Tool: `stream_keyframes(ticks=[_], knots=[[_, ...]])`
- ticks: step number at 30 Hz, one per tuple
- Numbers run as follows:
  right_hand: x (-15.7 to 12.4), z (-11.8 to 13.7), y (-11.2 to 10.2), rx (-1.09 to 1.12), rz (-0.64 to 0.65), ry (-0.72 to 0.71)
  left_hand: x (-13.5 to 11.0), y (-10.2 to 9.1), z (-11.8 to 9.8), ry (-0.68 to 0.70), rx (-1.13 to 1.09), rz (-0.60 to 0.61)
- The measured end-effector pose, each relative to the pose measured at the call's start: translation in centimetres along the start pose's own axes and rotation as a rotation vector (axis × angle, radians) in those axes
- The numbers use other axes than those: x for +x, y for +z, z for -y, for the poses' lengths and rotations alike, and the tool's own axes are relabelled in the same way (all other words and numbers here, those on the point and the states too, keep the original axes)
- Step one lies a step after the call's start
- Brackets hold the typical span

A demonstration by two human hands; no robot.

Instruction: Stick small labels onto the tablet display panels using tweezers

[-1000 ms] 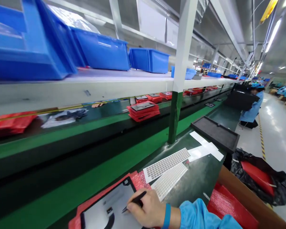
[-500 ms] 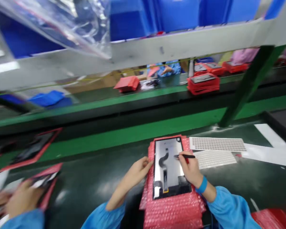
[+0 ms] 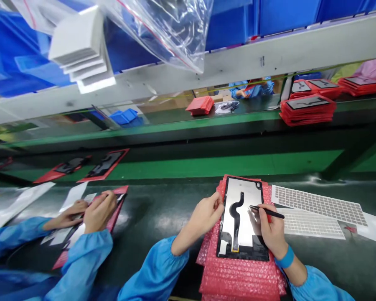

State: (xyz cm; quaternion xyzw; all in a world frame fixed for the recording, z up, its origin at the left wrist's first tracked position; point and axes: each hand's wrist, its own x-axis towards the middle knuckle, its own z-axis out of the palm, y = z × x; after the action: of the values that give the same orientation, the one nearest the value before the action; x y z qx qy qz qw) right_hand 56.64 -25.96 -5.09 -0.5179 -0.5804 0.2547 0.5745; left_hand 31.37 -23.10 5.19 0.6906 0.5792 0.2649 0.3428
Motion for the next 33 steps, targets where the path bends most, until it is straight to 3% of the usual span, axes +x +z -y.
stream_keyframes(ticks=[4, 9, 11, 14, 16, 19, 23, 28, 33], knots=[[-0.2, -0.1, 0.0, 0.018, -0.025, 0.011, 0.4, 1.4, 0.2, 0.017, -0.177, 0.065], [0.1, 0.1, -0.4, 0.038, -0.141, -0.015, 1.9, 2.9, 0.0, 0.009, -0.688, 0.126], [0.3, 0.1, -1.0, 0.046, -0.241, -0.036, 3.8, 2.5, -0.1, 0.008, -0.782, 0.100], [0.1, -0.2, -2.3, 0.048, -0.348, -0.019, 9.1, 1.5, -0.1, -0.029, -0.820, -0.026], [-0.6, -0.1, -3.3, 0.040, -0.307, 0.010, 13.9, 0.8, 0.2, -0.048, -0.827, -0.099], [-2.7, 1.1, -4.6, 0.007, -0.123, -0.009, 20.9, 0.4, 0.8, -0.097, -0.823, -0.181], [-5.9, 3.0, -5.9, -0.063, -0.056, -0.077, 27.0, 1.1, 2.3, -0.180, -0.809, -0.247], [-8.3, 3.2, -6.9, -0.112, -0.145, -0.086, 29.3, 2.0, 5.4, -0.215, -0.727, -0.306], [-8.0, 4.4, -6.3, -0.220, 0.030, -0.152, 29.1, 0.5, 8.3, -0.159, -0.528, -0.400]])
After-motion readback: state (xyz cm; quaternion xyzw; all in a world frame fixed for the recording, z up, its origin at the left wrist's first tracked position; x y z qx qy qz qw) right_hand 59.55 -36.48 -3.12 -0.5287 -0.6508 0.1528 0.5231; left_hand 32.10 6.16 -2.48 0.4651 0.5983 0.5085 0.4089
